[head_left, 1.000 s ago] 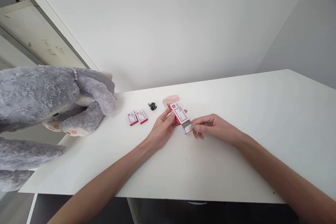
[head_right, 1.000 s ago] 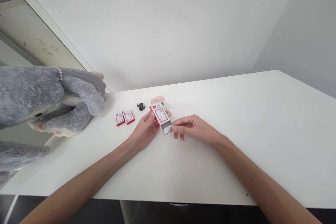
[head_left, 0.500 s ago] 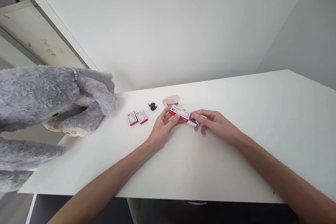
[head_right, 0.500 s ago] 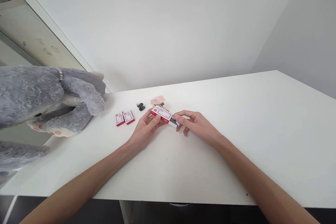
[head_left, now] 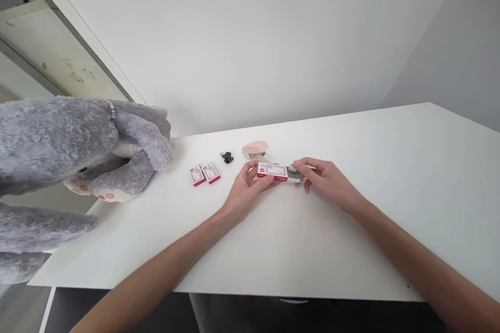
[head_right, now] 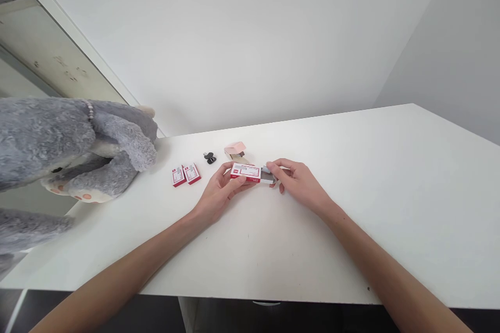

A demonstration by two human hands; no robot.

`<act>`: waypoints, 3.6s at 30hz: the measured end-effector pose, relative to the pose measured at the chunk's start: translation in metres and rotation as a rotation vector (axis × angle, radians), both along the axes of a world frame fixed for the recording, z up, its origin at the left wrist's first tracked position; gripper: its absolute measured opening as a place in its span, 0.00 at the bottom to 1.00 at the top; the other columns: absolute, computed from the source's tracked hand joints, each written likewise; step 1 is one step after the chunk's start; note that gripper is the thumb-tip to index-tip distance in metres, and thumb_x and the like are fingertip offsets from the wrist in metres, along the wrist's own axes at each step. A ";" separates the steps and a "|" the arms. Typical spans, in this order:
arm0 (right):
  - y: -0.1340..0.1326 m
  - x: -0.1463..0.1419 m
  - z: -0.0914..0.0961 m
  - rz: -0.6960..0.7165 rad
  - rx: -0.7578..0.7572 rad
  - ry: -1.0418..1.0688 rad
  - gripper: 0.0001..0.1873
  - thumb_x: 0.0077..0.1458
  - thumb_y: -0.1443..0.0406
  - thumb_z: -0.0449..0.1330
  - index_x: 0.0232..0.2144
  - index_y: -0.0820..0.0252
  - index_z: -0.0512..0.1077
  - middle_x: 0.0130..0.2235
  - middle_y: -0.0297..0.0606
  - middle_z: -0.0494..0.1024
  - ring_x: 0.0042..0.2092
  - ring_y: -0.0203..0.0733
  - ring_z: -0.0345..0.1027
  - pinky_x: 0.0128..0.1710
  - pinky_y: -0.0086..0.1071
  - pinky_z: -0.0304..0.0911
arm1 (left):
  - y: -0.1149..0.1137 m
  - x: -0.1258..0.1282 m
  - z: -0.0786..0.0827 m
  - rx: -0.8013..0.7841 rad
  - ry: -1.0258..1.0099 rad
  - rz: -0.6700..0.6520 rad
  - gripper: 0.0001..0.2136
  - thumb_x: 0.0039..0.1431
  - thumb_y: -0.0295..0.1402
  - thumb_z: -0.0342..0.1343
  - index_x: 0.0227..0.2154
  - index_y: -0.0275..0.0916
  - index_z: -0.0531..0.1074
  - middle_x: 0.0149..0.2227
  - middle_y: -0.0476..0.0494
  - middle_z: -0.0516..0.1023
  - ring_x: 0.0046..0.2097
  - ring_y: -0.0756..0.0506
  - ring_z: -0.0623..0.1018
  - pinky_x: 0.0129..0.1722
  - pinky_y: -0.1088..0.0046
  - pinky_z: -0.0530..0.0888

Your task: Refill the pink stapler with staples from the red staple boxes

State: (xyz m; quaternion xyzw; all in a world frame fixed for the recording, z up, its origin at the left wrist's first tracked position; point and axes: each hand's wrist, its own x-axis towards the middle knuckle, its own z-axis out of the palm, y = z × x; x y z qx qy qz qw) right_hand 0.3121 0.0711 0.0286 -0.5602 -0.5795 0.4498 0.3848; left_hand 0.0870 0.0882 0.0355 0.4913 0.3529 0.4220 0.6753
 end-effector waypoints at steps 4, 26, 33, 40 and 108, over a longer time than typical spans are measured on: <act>-0.001 -0.001 0.001 -0.002 0.014 0.001 0.30 0.60 0.35 0.56 0.41 0.51 0.79 0.31 0.37 0.80 0.30 0.42 0.70 0.32 0.37 0.64 | 0.002 -0.001 -0.003 -0.021 -0.030 -0.012 0.16 0.61 0.34 0.68 0.47 0.39 0.70 0.53 0.38 0.81 0.52 0.40 0.84 0.67 0.46 0.69; -0.003 0.002 0.008 0.020 -0.037 0.123 0.28 0.63 0.40 0.57 0.53 0.49 0.78 0.23 0.30 0.65 0.29 0.40 0.62 0.35 0.36 0.64 | 0.004 -0.003 -0.002 0.037 -0.071 -0.128 0.18 0.60 0.34 0.69 0.51 0.41 0.72 0.62 0.37 0.76 0.60 0.39 0.78 0.69 0.46 0.67; -0.002 0.004 0.004 0.091 -0.038 0.175 0.25 0.63 0.42 0.60 0.52 0.49 0.77 0.24 0.28 0.65 0.28 0.38 0.61 0.34 0.36 0.63 | 0.004 -0.003 -0.002 0.023 -0.048 -0.163 0.19 0.60 0.33 0.69 0.52 0.39 0.73 0.57 0.38 0.78 0.59 0.39 0.78 0.68 0.46 0.67; -0.004 0.003 0.005 0.193 -0.043 0.156 0.26 0.61 0.42 0.62 0.55 0.47 0.74 0.27 0.29 0.68 0.28 0.38 0.61 0.34 0.37 0.61 | 0.004 -0.003 -0.007 0.046 -0.062 -0.266 0.20 0.61 0.34 0.69 0.55 0.41 0.73 0.57 0.38 0.79 0.58 0.39 0.79 0.66 0.49 0.71; -0.004 0.005 0.003 0.403 -0.122 0.218 0.25 0.60 0.46 0.64 0.52 0.52 0.75 0.40 0.38 0.79 0.34 0.40 0.70 0.42 0.40 0.68 | 0.048 -0.039 -0.015 0.958 0.979 0.117 0.30 0.69 0.32 0.50 0.72 0.43 0.50 0.71 0.34 0.61 0.70 0.36 0.64 0.66 0.51 0.67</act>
